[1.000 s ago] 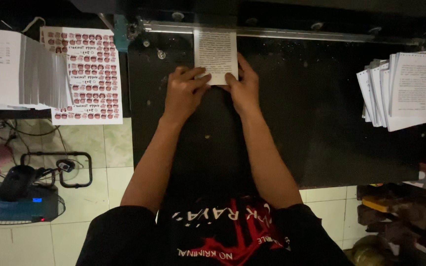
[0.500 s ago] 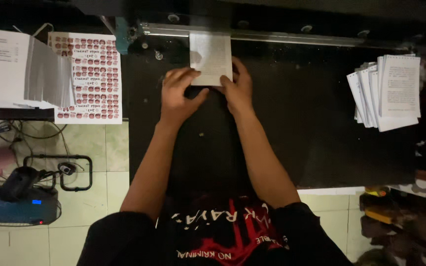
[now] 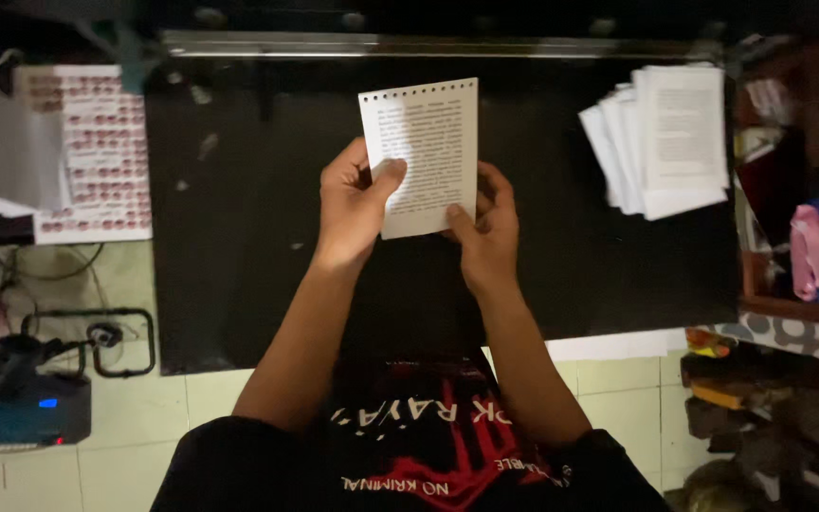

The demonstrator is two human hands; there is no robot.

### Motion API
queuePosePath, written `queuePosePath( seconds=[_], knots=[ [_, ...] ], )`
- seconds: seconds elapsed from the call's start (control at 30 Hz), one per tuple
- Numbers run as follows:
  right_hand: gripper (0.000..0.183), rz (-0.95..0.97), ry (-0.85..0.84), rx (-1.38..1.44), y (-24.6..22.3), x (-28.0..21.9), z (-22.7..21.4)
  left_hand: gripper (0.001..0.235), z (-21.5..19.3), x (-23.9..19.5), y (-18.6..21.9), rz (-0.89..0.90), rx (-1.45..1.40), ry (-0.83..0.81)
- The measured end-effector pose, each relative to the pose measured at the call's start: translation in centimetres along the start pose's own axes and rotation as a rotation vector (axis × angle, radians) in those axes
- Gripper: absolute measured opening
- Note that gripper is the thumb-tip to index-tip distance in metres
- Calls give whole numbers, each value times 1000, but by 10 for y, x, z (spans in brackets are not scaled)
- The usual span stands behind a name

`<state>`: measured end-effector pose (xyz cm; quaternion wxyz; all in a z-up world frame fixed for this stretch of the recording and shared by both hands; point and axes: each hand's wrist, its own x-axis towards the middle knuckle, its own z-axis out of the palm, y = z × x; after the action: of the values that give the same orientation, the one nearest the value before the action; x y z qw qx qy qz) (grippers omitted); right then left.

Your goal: The person repeatedly picks up a sheet of paper, places it into a manual stapler on a black table, and staples it. After stapling, the person removes the paper and places it onto a growing stack on the right side of the table. The person continues this process for multiple sheets.

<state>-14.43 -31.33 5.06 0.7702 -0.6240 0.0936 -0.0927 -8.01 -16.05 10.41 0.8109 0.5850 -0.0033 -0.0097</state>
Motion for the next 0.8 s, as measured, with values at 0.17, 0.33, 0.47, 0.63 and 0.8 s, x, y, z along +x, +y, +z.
queuePosePath(
  seconds=[0.17,0.33,0.47,0.63,0.8],
  knots=[
    [51,61,91,284,-12,-6,-69,14,72,-14,-3,6,-43,-78],
    [48,280,118,658,-14,-16,-125,21,138,-25,-18,-34,-72,-132],
    [46,238,266,706,-52,-6,-175,28,167,-27,-42,-10,-42,-182],
    [12,-564,500,-426,-103,15,-262,32,153,-30,-78,-33,21,-140],
    [8,-909,96,-1194,-115,47,-265,32,128,-30,-92,-78,53,-44]
  ],
)
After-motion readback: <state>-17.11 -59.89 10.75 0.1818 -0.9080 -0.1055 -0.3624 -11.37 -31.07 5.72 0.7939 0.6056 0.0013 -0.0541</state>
